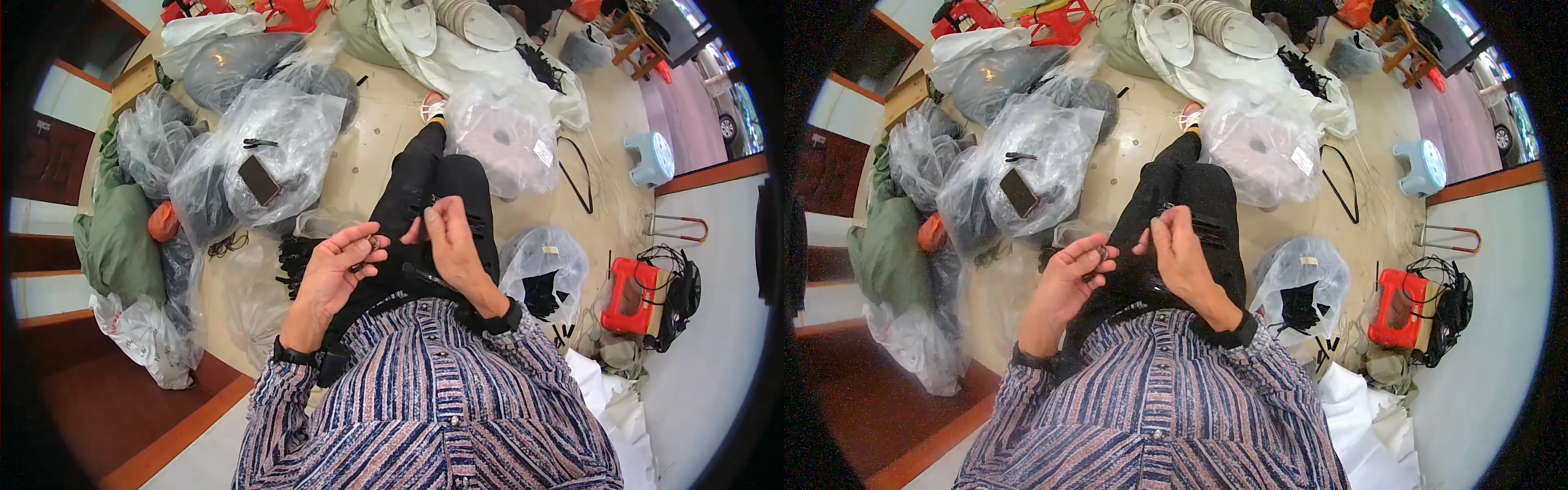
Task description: Assembling black straps with metal rings and buckles for shoes.
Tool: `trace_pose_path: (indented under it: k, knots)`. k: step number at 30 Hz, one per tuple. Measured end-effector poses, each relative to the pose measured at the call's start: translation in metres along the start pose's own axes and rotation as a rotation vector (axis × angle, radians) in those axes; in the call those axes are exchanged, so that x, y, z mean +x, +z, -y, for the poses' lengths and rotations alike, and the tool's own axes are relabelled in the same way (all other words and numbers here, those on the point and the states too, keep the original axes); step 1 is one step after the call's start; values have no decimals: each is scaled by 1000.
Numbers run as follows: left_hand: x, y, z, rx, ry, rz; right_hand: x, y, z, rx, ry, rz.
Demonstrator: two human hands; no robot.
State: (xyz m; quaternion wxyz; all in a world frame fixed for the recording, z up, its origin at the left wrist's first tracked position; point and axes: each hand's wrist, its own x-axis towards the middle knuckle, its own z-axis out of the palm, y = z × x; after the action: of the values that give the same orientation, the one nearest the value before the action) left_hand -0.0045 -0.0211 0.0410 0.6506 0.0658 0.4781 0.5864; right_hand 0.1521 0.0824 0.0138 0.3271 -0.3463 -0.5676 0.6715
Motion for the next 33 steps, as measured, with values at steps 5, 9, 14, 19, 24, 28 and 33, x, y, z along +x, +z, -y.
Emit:
trace_pose_path:
  k: [5, 9, 14, 19, 24, 28, 33]
  knots:
    - [-1, 15, 3, 16, -18, 28, -11, -28, 32, 210, 226, 148]
    - [0, 25, 9, 57, -7, 53, -31, -41, 25, 55, 218, 71]
    - [-1, 35, 10, 70, 11, 78, -47, -45, 28, -19, 273, 99]
    - [7, 51, 11, 160, 92, 113, -53, -49, 29, -106, 277, 138]
    - [16, 44, 15, 93, 6, 167, -56, -51, 40, -54, 339, 198]
    - [18, 40, 19, -14, -71, 196, -56, -51, 40, 41, 383, 219]
    - [17, 36, 20, -117, -168, 247, -55, -55, 39, 178, 411, 291]
